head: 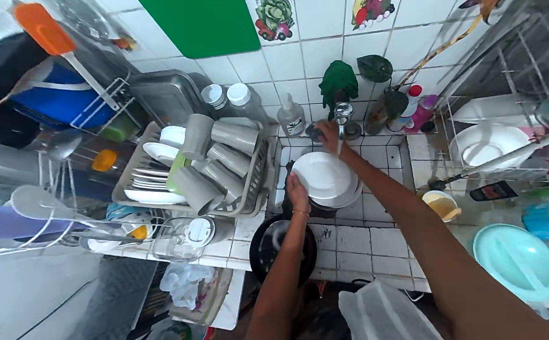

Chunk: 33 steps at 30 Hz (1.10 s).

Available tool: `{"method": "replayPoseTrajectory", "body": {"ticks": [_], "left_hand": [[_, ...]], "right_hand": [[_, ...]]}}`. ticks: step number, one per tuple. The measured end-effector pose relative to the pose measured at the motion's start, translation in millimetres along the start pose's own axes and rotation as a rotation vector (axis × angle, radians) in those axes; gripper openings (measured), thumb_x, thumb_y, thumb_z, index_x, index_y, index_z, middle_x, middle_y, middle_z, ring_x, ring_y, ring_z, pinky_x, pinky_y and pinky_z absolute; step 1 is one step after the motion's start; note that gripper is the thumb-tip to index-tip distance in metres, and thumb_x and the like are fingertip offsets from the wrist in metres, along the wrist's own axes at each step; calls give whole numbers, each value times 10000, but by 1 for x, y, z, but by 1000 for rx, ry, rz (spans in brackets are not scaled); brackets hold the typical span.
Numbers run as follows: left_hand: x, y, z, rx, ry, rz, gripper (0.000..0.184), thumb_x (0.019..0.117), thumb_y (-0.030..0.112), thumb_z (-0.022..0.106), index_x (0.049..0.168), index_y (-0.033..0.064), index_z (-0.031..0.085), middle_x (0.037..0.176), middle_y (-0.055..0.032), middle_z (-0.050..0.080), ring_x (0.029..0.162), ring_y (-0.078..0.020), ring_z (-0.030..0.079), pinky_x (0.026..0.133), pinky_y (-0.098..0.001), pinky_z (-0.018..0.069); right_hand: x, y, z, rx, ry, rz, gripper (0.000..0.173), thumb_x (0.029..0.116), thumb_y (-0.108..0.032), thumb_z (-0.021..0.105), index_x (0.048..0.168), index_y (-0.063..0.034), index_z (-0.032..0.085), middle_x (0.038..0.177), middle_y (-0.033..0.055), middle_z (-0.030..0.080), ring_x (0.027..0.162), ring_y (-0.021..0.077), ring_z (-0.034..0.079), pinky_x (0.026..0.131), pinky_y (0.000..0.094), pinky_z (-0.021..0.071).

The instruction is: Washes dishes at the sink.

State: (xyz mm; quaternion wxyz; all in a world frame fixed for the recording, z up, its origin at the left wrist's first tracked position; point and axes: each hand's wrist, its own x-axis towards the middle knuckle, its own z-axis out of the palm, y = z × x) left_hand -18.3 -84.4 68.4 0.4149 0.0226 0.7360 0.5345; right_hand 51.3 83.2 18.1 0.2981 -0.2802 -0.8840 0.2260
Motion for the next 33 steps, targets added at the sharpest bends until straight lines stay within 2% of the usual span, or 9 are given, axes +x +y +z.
{"method": "replayPoseTrajectory", "body": {"ticks": [2, 4, 8, 12, 17, 22, 25, 28, 33], "left_hand": [[37, -34, 2, 2, -16, 321, 420, 1140, 197, 317, 1406, -76, 495, 1346, -278, 568, 1189, -312, 595, 1012, -454, 498], [60, -52, 6, 32, -12, 484, 496, 1144, 285, 281, 1386, -71, 525, 1343, -286, 584, 1239, -338, 587, 1069, -501, 465], [28, -53, 20, 53, -36, 468, 434, 1141, 240, 319, 1370, -61, 532, 1290, -259, 615, 1187, -292, 611, 1050, -461, 476], [38, -50, 25, 134, -64, 541, 454, 1138, 270, 313, 1364, -42, 553, 1283, -245, 629, 1199, -309, 612, 1057, -488, 474], [28, -51, 27, 229, -102, 576, 440, 1134, 307, 347, 1366, -1, 560, 1203, -221, 668, 1126, -305, 651, 1009, -507, 503], [46, -40, 20, 186, -58, 591, 495, 1139, 331, 297, 1388, -25, 535, 1279, -248, 632, 1192, -337, 619, 1055, -525, 476], [49, -32, 6, 132, 34, 596, 483, 1136, 335, 320, 1367, -16, 557, 1274, -224, 635, 1170, -299, 621, 1038, -496, 480], [47, -40, 9, 81, -61, 601, 460, 1133, 323, 357, 1340, -25, 576, 1262, -220, 639, 1156, -276, 628, 1029, -483, 497], [42, -36, 19, 48, -60, 536, 424, 1133, 266, 359, 1302, -48, 589, 1221, -230, 643, 1125, -269, 628, 1019, -461, 493]], "right_hand": [[-33, 10, 23, 130, -99, -12, 369, 1033, -137, 565, 1382, -27, 608, 1307, 267, 612, 1233, 407, 597, 1075, 528, 487], [-64, -16, 26, 93, -161, -22, 332, 1027, -197, 586, 1321, -70, 675, 1181, 215, 653, 1132, 376, 624, 992, 528, 508], [-69, -5, 8, -50, -125, 213, 328, 1039, -161, 559, 1301, 16, 645, 1308, 300, 615, 1242, 477, 584, 1064, 606, 458], [-83, -26, 14, 73, -41, 78, 259, 1017, -162, 571, 1160, 6, 705, 1142, 219, 682, 1113, 376, 649, 1003, 513, 512], [-80, 4, 1, 10, -4, 278, 304, 1006, -99, 600, 1237, 91, 654, 1250, 310, 633, 1207, 468, 603, 1056, 568, 477], [-99, -46, 4, 156, 1, 81, 239, 1012, -133, 569, 1143, -3, 720, 1125, 191, 696, 1093, 342, 659, 983, 485, 528], [-110, -29, -12, 69, -45, 139, 238, 1006, -111, 571, 1158, 6, 711, 1140, 219, 690, 1109, 384, 656, 984, 516, 526], [-98, 9, -9, -10, 3, 218, 252, 1009, -114, 568, 1152, 51, 693, 1148, 266, 670, 1117, 436, 640, 977, 559, 515], [-87, -44, -3, 106, -40, 103, 250, 1008, -129, 580, 1177, -2, 712, 1152, 212, 684, 1118, 369, 651, 1002, 504, 521]]}}
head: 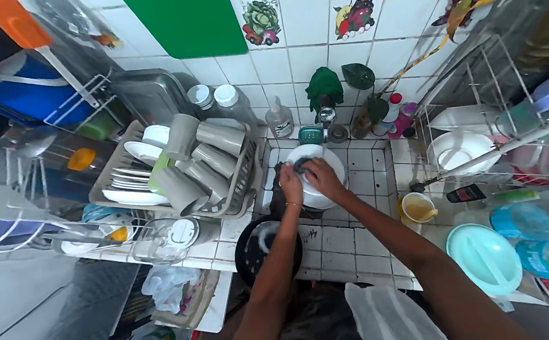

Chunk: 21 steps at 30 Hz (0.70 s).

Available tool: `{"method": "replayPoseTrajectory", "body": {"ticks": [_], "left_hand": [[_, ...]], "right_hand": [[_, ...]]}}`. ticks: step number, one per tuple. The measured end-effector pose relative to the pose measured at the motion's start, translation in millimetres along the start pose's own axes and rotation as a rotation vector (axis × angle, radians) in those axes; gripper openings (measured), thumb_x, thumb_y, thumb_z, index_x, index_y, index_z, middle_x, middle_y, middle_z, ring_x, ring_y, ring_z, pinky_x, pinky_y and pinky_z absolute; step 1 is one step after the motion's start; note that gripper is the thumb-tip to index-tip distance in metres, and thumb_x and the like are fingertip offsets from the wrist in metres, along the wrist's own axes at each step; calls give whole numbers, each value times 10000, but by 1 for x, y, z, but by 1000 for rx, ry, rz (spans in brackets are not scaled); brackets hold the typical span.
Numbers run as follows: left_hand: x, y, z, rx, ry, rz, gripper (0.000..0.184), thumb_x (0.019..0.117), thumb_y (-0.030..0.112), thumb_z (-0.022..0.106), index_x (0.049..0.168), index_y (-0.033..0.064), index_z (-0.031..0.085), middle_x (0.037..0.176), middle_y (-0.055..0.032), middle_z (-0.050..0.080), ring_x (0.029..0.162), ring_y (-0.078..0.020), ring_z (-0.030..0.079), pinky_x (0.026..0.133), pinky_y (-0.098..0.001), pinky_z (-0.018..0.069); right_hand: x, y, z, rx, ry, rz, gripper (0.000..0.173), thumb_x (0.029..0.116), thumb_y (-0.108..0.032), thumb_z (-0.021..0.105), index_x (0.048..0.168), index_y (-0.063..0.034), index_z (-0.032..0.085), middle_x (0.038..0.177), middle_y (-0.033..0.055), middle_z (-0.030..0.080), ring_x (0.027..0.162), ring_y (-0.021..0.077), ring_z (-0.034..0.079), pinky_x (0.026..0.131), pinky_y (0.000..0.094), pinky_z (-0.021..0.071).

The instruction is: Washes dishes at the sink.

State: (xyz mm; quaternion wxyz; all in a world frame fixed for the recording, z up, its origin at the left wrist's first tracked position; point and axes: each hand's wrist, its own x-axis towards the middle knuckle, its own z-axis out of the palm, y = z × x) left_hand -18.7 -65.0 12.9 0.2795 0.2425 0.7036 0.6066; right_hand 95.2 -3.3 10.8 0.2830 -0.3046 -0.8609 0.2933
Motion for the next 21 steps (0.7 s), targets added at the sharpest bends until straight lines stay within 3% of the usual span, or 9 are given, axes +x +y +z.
{"method": "replayPoseTrajectory", "body": {"ticks": [1, 3, 7, 9, 11, 14, 17, 21], "left_hand": [[5, 1, -7, 22, 27, 3, 455, 1135, 289, 351, 1341, -49, 576, 1265, -241, 636, 1165, -286, 625, 1049, -477, 479], [11, 3, -19, 41, 70, 19, 455, 1132, 324, 358, 1327, -21, 581, 1240, -215, 643, 1123, -265, 635, 1010, -472, 499], [0, -2, -7, -7, -30, -13, 427, 1130, 305, 379, 1300, -13, 609, 1200, -203, 657, 1077, -247, 646, 971, -459, 522], [1, -2, -1, -12, -45, -46, 437, 1134, 298, 359, 1312, -20, 600, 1235, -221, 644, 1129, -272, 627, 1007, -474, 495], [7, -3, -7, 5, 13, -64, 458, 1135, 301, 344, 1346, -35, 572, 1274, -242, 627, 1174, -297, 612, 1039, -494, 479], [12, 5, -27, 19, 84, -80, 486, 1135, 334, 338, 1358, -33, 565, 1283, -236, 618, 1146, -281, 612, 1013, -477, 482], [8, -1, -28, -7, -29, -99, 456, 1133, 328, 361, 1316, -23, 586, 1227, -222, 633, 1094, -264, 623, 971, -471, 508], [9, -7, -5, -120, -100, -156, 455, 1134, 317, 355, 1332, -24, 582, 1270, -227, 623, 1151, -268, 609, 1011, -470, 493]], "right_hand": [[-7, -5, -3, 14, -30, -15, 246, 1004, -120, 578, 1173, -5, 714, 1143, 207, 685, 1107, 360, 652, 992, 491, 524], [-13, 7, -11, -9, -43, 3, 252, 1002, -104, 571, 1175, 9, 716, 1163, 225, 689, 1129, 381, 653, 1003, 503, 520], [10, 46, -2, -88, 50, 104, 274, 1011, -115, 556, 1182, 45, 697, 1180, 257, 672, 1148, 424, 634, 1012, 542, 505], [16, 26, 6, -59, 29, 61, 273, 1013, -129, 567, 1199, 19, 702, 1199, 235, 680, 1161, 402, 642, 1025, 537, 508], [7, 0, 7, 3, -23, -22, 242, 996, -119, 595, 1168, 0, 716, 1137, 209, 685, 1095, 369, 656, 975, 508, 533], [-8, 7, -7, -15, -89, -14, 251, 1005, -112, 571, 1170, 2, 721, 1148, 220, 693, 1113, 376, 660, 991, 504, 525], [2, 44, -8, -88, -59, 79, 273, 1012, -119, 559, 1186, 34, 704, 1174, 265, 666, 1146, 429, 631, 1012, 547, 503], [18, 12, 3, -6, -86, -30, 289, 1021, -167, 573, 1216, 0, 706, 1177, 224, 678, 1141, 382, 642, 1010, 520, 512]]}}
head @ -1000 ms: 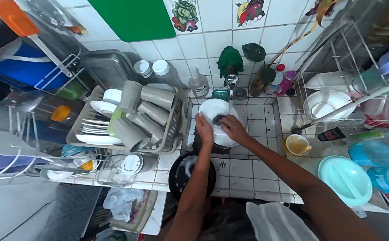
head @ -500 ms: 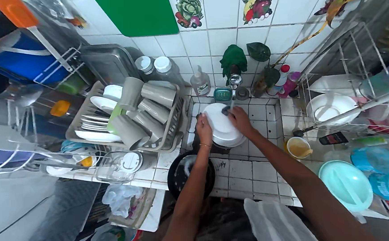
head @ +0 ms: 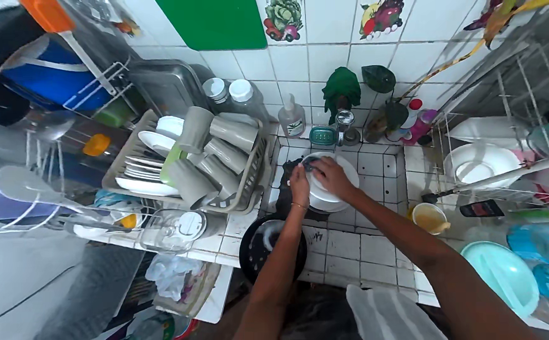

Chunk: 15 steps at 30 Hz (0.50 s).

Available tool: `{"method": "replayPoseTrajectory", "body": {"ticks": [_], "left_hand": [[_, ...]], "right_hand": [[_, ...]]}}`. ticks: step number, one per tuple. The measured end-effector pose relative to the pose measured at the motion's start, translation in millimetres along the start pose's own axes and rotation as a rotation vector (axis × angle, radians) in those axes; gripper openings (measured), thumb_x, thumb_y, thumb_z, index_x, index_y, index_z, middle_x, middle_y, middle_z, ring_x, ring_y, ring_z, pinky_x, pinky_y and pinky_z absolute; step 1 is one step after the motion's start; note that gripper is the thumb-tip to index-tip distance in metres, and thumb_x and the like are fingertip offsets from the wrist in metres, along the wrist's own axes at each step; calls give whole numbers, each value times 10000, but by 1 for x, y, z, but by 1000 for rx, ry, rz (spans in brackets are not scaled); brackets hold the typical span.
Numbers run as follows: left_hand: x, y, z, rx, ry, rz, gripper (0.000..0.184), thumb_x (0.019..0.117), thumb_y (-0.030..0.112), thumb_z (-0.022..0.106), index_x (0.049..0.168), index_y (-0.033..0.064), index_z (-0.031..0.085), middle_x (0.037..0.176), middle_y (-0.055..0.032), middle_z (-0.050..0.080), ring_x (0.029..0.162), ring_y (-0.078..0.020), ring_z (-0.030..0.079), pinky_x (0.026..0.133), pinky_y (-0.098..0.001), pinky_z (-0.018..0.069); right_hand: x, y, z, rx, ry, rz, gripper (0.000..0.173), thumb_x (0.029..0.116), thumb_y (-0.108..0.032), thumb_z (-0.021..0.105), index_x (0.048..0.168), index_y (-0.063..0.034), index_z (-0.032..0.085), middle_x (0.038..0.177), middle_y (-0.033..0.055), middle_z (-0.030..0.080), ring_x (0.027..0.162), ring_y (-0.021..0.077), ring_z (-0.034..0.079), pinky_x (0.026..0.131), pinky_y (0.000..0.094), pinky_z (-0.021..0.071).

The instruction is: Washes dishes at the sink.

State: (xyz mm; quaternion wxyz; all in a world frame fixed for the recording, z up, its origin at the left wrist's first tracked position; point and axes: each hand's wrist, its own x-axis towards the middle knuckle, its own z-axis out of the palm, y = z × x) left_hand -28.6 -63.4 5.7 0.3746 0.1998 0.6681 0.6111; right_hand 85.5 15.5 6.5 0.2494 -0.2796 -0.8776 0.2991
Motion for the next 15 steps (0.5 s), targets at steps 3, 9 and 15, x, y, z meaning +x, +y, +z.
{"method": "replayPoseTrajectory", "body": {"ticks": [3, 9, 15], "left_hand": [[6, -5, -10, -13, 60, 18, 470, 1135, 321, 342, 1340, -32, 576, 1282, -225, 620, 1159, -270, 609, 1019, -469, 494], [0, 2, -27, -39, 112, -67, 471, 1132, 352, 357, 1401, 10, 537, 1335, -204, 597, 1169, -250, 603, 1000, -457, 502], [6, -7, -24, -92, 91, -101, 501, 1091, 487, 424, 1410, 129, 566, 1312, -109, 634, 1147, -201, 630, 944, -440, 552]], "right_hand": [[3, -2, -2, 49, -68, -126, 281, 1017, -156, 582, 1215, -7, 715, 1128, 204, 690, 1074, 361, 660, 959, 495, 536], [70, 95, -15, -107, 29, 50, 317, 1050, -213, 551, 1279, -45, 692, 1287, 247, 651, 1212, 407, 628, 1066, 542, 487], [95, 119, -17, -37, 117, 203, 479, 1040, -310, 583, 1410, -7, 598, 1426, 308, 552, 1358, 451, 510, 1172, 540, 378]]}}
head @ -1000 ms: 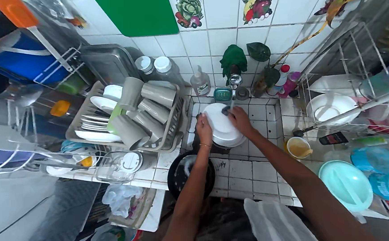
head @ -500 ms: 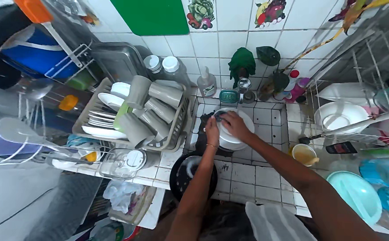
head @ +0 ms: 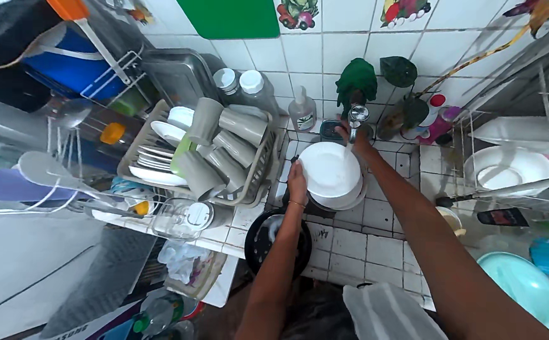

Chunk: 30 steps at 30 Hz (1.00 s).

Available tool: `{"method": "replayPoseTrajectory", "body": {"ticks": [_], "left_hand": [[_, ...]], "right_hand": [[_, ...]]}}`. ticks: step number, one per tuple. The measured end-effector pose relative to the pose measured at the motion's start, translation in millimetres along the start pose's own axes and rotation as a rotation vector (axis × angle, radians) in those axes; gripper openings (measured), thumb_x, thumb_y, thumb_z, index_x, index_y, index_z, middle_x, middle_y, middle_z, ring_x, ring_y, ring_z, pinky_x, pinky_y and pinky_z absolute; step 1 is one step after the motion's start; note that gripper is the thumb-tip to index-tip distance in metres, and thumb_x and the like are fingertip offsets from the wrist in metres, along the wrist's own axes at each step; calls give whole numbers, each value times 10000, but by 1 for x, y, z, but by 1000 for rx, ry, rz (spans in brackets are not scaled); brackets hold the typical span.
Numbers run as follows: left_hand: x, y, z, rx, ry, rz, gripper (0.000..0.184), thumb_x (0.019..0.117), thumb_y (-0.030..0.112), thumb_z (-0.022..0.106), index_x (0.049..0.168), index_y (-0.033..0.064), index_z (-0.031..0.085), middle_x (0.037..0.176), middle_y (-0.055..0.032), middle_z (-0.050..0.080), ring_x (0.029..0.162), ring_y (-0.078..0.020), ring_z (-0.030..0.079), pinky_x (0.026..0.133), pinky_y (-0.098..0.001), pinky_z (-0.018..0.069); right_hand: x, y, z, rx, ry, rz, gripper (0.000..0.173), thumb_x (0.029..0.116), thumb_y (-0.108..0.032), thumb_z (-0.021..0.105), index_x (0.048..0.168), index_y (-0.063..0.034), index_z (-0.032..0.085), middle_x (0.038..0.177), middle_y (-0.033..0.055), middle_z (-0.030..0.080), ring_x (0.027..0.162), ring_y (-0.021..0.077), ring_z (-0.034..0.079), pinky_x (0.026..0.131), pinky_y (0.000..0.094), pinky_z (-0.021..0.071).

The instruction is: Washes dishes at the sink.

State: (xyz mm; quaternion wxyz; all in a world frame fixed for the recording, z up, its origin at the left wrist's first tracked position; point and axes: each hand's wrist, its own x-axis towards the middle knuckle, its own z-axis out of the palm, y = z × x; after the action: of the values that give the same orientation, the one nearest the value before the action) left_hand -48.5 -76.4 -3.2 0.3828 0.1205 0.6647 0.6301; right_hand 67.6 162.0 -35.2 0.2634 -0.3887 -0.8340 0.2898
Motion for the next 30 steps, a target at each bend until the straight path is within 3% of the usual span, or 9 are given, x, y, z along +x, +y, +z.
{"method": "replayPoseTrajectory", "body": {"ticks": [3, 6, 12, 16, 19, 23, 26, 28, 30], "left_hand": [[4, -8, 11, -67, -7, -13, 498, 1129, 397, 337, 1449, 55, 507, 1372, -198, 581, 1203, -267, 601, 1006, -485, 514], [-3, -13, 30, -59, -27, 18, 512, 1133, 391, 313, 1442, 37, 514, 1364, -204, 589, 1217, -252, 598, 1035, -473, 498], [-6, -27, 60, -69, -84, 86, 484, 1136, 364, 314, 1397, 23, 537, 1310, -186, 614, 1154, -234, 615, 999, -459, 514], [-17, -19, 65, -5, -54, 136, 483, 1134, 366, 325, 1364, 11, 559, 1278, -196, 619, 1138, -237, 615, 1001, -464, 505], [-26, -16, 74, 20, -114, 144, 487, 1133, 364, 332, 1387, 15, 556, 1308, -202, 619, 1177, -237, 610, 1030, -462, 493], [-4, -16, 80, -22, -109, 170, 511, 1135, 365, 307, 1423, 0, 517, 1355, -206, 594, 1214, -248, 597, 1050, -468, 488], [6, -9, 65, -30, -64, 143, 552, 1132, 410, 286, 1487, 24, 457, 1452, -203, 533, 1295, -272, 549, 1088, -492, 452], [11, -1, 54, -64, -25, 86, 594, 1125, 465, 261, 1510, 49, 440, 1479, -200, 513, 1322, -285, 534, 1096, -517, 448], [2, 15, 43, -108, -79, -7, 695, 1083, 608, 207, 1562, 139, 390, 1505, -170, 500, 1320, -306, 532, 1043, -556, 474]], "right_hand": [[-35, -30, -17, 15, -88, 20, 555, 1077, -365, 499, 1466, 31, 512, 1490, 263, 515, 1423, 396, 462, 1213, 548, 317], [-89, -57, -17, -285, -284, -51, 737, 1076, -551, 366, 1613, -49, 311, 1674, 176, 290, 1565, 371, 222, 1242, 686, 58], [-138, -69, -26, -224, -451, -325, 581, 1115, -404, 299, 1612, -106, 345, 1695, 83, 275, 1585, 250, 192, 1275, 570, 118], [-136, -42, -47, -265, -333, -206, 662, 1087, -503, 375, 1570, -52, 409, 1658, 136, 344, 1568, 291, 244, 1276, 578, 107], [-114, -31, -41, -313, -165, -94, 730, 1075, -524, 372, 1601, -20, 320, 1685, 169, 264, 1578, 334, 194, 1260, 624, 91], [-107, -51, -26, -199, -252, -211, 690, 1093, -501, 318, 1628, -66, 280, 1697, 139, 247, 1583, 309, 185, 1282, 583, 72], [-125, -70, -31, -172, -430, -385, 634, 1090, -466, 360, 1619, -117, 332, 1692, 78, 287, 1580, 254, 210, 1268, 595, 126], [-132, -74, -35, -215, -361, -509, 598, 1070, -466, 444, 1548, -107, 470, 1629, 83, 414, 1535, 275, 332, 1246, 572, 241], [-130, -75, -33, -129, -234, -614, 447, 1041, -222, 544, 1447, -37, 578, 1526, 134, 539, 1449, 316, 472, 1207, 515, 361]]}}
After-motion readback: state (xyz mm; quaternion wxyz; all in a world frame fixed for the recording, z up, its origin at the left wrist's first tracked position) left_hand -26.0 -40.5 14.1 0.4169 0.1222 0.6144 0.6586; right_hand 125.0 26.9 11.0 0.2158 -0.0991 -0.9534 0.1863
